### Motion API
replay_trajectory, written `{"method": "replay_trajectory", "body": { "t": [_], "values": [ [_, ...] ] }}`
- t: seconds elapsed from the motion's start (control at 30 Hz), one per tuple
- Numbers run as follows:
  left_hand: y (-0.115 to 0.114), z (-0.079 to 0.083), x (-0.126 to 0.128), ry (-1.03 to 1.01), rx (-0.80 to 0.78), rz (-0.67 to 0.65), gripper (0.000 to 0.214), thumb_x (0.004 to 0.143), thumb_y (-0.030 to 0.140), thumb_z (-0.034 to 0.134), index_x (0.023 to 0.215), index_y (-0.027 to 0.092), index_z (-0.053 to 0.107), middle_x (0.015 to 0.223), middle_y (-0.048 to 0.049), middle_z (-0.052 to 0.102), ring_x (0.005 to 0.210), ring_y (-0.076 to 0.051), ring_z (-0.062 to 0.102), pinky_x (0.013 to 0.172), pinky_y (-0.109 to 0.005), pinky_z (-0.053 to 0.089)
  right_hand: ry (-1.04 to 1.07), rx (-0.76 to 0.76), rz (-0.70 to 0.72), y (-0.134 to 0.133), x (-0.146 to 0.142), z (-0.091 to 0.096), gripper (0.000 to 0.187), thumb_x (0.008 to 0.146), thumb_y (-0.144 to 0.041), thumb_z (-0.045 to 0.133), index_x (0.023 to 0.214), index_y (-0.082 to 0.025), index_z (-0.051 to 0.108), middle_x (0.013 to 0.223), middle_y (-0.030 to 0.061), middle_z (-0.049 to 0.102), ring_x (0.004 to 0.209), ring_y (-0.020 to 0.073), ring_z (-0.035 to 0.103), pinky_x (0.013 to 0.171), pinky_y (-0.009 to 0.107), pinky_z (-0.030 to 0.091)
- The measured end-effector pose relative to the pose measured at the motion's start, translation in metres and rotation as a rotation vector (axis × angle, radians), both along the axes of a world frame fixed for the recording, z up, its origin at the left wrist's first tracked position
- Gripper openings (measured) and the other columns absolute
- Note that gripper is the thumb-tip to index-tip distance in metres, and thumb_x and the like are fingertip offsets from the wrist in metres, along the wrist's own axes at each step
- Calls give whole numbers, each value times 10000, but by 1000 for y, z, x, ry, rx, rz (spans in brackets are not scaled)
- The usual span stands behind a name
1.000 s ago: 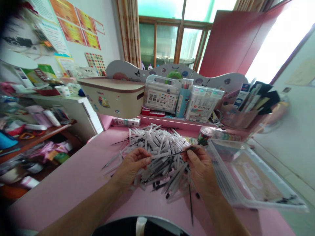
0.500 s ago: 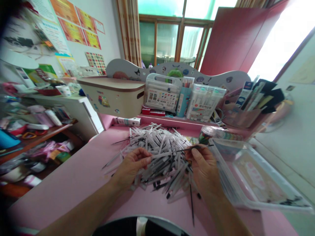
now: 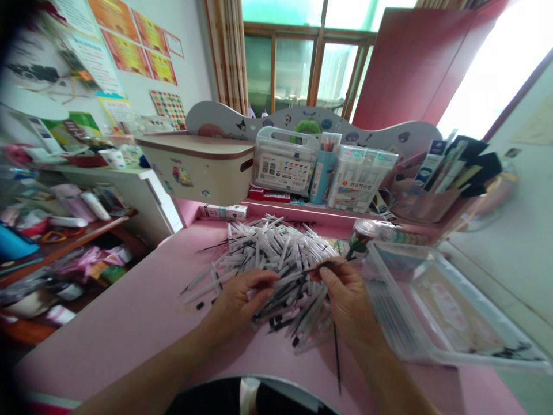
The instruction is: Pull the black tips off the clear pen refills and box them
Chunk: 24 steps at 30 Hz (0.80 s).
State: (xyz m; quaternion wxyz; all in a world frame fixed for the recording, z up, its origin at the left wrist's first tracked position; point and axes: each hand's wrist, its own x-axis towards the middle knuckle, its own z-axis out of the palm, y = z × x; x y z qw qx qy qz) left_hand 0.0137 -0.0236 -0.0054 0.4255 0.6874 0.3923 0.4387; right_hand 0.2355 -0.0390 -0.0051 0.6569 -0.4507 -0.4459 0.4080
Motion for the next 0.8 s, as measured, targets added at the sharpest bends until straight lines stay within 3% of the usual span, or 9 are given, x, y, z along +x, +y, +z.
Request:
{"method": "replay_trajectory", "body": {
  "t": [0.17,0.3,0.43,0.5,0.67,0.8],
  "values": [
    [-4,3,0,109,160,-52,275,882,153,556,1065,238,744,1005,-72,734,948,-232,666,880,-335,480,-179,-80,111,-5,-8,2,229,748,-369,771,898,-209,708,819,14,693,771,171,647,747,292,521],
    [-3,1,-1,-34,44,1,252,917,210,537,1125,220,679,1006,-69,711,917,-216,674,867,-322,485,-329,-13,177,-8,-9,2,243,831,-321,681,1056,-235,645,893,14,681,834,177,651,775,301,516],
    [-1,-1,-1,-255,-114,81,197,918,262,565,1108,216,581,960,-44,703,917,-198,678,878,-312,482,-794,124,300,-11,-12,-1,86,865,-185,599,911,-210,667,864,25,635,833,178,603,765,304,475],
    [0,-2,0,-308,-139,81,163,918,265,565,1075,223,550,946,-31,688,921,-192,674,867,-306,487,-1024,176,386,-15,-18,-3,111,839,-112,597,833,-198,667,883,36,624,880,194,579,784,318,457],
    [0,-6,0,-293,-155,75,153,923,271,562,1068,222,548,935,-34,675,881,-184,673,836,-294,497,-1357,223,410,-25,-34,-12,163,813,-91,665,908,-214,714,956,51,636,938,223,559,839,355,444],
    [0,-8,0,-234,-95,89,174,926,250,545,1089,213,592,997,-53,679,880,-189,681,835,-301,508,-1428,266,373,-26,-39,-17,109,814,-114,685,847,-213,717,917,49,643,906,220,569,807,343,447]
  ]
}}
